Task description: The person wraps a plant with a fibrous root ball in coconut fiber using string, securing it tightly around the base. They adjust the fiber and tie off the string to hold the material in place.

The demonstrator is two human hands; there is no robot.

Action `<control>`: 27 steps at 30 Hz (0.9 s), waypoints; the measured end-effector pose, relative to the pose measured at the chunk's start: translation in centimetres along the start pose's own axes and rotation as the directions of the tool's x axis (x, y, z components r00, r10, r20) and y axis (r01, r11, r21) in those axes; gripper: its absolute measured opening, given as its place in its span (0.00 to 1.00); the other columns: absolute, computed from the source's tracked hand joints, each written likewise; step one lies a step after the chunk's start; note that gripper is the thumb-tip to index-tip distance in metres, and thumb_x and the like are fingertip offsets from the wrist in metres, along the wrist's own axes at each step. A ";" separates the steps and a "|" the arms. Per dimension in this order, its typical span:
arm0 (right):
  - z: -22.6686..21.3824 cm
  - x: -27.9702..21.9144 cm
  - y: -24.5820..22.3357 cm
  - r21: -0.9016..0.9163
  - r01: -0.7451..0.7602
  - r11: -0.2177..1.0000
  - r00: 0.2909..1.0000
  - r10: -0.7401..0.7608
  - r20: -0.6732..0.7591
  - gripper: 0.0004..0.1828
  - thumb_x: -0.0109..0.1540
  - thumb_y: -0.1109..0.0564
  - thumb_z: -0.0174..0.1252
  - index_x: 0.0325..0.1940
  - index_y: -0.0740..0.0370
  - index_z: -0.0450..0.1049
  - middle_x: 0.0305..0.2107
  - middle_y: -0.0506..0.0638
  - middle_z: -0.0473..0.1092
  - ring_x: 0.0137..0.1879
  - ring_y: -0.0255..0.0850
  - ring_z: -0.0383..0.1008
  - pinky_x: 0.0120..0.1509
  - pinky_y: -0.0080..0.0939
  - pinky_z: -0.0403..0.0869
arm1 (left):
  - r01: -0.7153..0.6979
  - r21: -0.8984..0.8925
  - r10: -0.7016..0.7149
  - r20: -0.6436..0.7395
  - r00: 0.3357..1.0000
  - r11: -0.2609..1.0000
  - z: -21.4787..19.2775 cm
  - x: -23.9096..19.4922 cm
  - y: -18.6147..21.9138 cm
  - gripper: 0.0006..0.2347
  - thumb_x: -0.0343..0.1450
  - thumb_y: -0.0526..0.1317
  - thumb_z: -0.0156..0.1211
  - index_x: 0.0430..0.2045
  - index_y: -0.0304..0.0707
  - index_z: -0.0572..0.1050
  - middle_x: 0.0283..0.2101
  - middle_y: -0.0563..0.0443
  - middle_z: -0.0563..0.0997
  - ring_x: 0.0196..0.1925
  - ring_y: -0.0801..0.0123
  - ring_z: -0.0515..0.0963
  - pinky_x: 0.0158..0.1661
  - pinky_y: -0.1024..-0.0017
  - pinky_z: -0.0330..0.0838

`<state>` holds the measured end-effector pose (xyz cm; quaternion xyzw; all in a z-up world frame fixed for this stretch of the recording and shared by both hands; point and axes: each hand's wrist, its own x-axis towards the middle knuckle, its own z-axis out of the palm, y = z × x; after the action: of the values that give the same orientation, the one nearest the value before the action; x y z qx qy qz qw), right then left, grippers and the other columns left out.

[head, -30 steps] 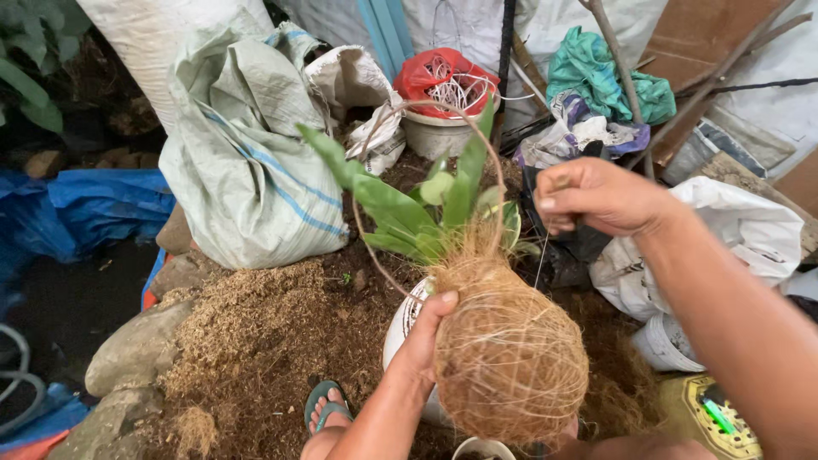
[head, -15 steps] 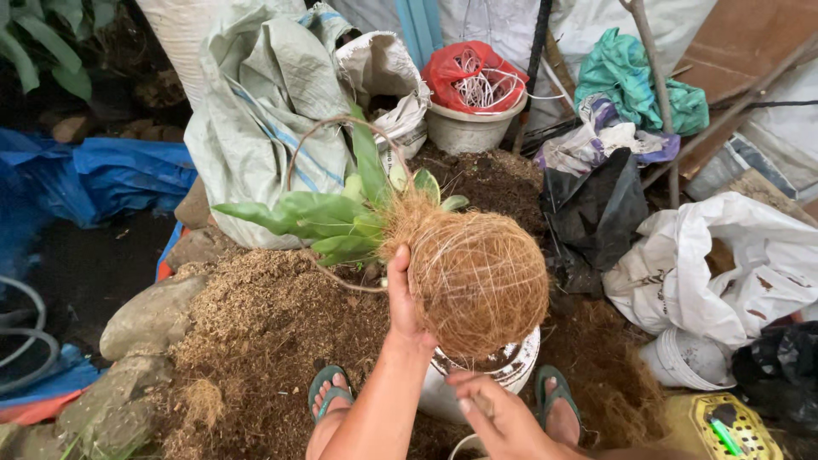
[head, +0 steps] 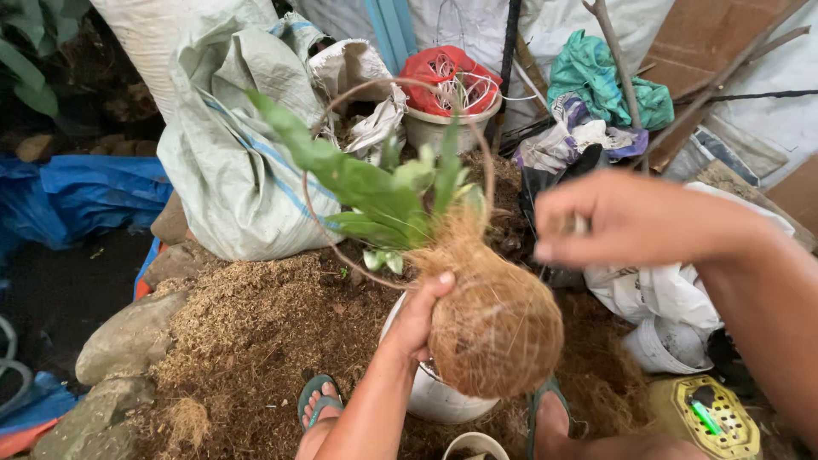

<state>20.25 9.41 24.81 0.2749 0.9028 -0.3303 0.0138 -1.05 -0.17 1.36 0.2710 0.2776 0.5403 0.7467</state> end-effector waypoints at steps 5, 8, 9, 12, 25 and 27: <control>-0.1 4.2 8.6 0.753 0.099 0.651 0.990 0.012 -0.141 0.11 0.63 0.59 0.61 0.28 0.62 0.69 0.20 0.48 0.66 0.27 0.39 0.64 0.35 0.42 0.67 | -0.027 -0.197 0.054 0.135 0.989 0.980 0.4 -0.4 -0.8 0.34 0.65 0.54 0.62 0.65 0.34 0.66 0.61 0.36 0.75 0.60 0.51 0.77 0.60 0.55 0.74; 6.1 6.2 13.2 0.952 0.197 0.235 0.974 0.066 -0.218 0.10 0.63 0.58 0.62 0.30 0.60 0.69 0.22 0.49 0.66 0.29 0.39 0.64 0.38 0.45 0.68 | -0.072 -0.355 0.147 0.187 0.971 0.932 0.4 -0.9 -0.1 0.35 0.65 0.56 0.63 0.64 0.34 0.68 0.59 0.37 0.77 0.59 0.49 0.78 0.58 0.52 0.74; 9.3 7.1 14.2 0.960 0.250 0.125 0.960 0.098 -0.262 0.08 0.63 0.58 0.62 0.33 0.58 0.70 0.24 0.49 0.67 0.32 0.40 0.67 0.41 0.45 0.70 | -0.085 -0.401 0.181 0.207 0.961 0.912 0.4 -1.3 0.2 0.35 0.64 0.57 0.64 0.64 0.34 0.69 0.58 0.37 0.77 0.58 0.49 0.78 0.57 0.50 0.74; 18.4 6.1 15.3 0.984 0.181 0.004 0.784 0.603 -0.147 0.10 0.63 0.49 0.58 0.37 0.57 0.71 0.32 0.50 0.74 0.39 0.44 0.76 0.45 0.51 0.75 | -0.127 -0.588 0.170 0.018 0.985 0.799 0.9 -2.1 1.3 0.33 0.63 0.59 0.61 0.61 0.39 0.71 0.57 0.42 0.79 0.57 0.52 0.79 0.56 0.51 0.75; 24.3 -3.3 1.1 -0.318 0.064 0.946 0.969 -0.135 -0.207 0.13 0.62 0.48 0.64 0.31 0.55 0.71 0.25 0.50 0.71 0.28 0.48 0.76 0.34 0.51 0.74 | -0.261 -0.320 0.205 -0.198 0.958 0.911 -1.0 0.0 1.8 0.29 0.69 0.59 0.51 0.58 0.35 0.72 0.55 0.39 0.80 0.54 0.54 0.80 0.54 0.55 0.75; 18.9 -4.8 -1.6 -0.374 0.197 0.906 0.928 -0.295 -0.228 0.12 0.60 0.50 0.64 0.30 0.55 0.70 0.22 0.49 0.70 0.27 0.50 0.74 0.32 0.50 0.72 | -0.230 -0.263 0.195 -0.151 0.969 0.937 -1.1 0.3 1.5 0.29 0.70 0.57 0.53 0.58 0.32 0.72 0.55 0.37 0.80 0.53 0.55 0.80 0.54 0.56 0.75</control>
<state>20.53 -5.32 11.96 0.1948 0.9669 -0.1243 -0.1079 -2.75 0.64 1.65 0.1582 0.2135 0.6671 0.6960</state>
